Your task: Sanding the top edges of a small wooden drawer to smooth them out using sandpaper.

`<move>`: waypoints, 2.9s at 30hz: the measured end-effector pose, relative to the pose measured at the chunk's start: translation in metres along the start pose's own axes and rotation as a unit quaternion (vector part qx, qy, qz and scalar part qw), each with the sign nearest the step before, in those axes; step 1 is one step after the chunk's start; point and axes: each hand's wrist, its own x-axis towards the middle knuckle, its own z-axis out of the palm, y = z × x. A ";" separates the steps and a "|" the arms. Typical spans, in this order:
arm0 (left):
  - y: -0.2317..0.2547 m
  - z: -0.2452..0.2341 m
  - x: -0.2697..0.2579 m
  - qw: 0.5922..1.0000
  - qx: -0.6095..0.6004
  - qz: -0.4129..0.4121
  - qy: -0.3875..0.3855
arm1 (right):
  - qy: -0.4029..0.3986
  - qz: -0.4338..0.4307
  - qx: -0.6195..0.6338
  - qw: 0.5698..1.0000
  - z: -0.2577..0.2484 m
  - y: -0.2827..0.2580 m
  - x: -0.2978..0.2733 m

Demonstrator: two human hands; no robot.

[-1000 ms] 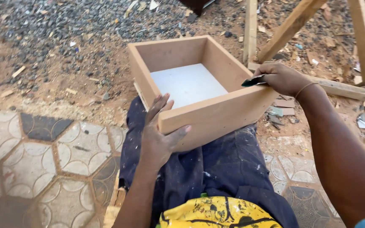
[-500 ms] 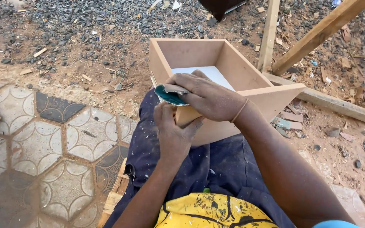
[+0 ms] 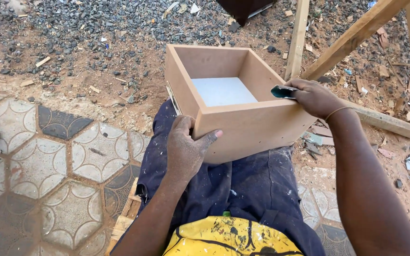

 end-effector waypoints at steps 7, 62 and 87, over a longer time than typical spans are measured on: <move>0.069 0.027 0.018 0.917 0.216 0.324 0.092 | 0.019 -0.001 -0.009 1.000 0.007 0.007 0.008; 0.084 0.055 0.042 0.785 0.524 0.187 -0.273 | 0.314 0.275 0.283 0.863 0.035 0.108 -0.019; 0.055 0.056 0.046 0.802 0.487 0.265 -0.220 | 0.365 -0.098 -0.182 0.908 0.036 0.060 -0.036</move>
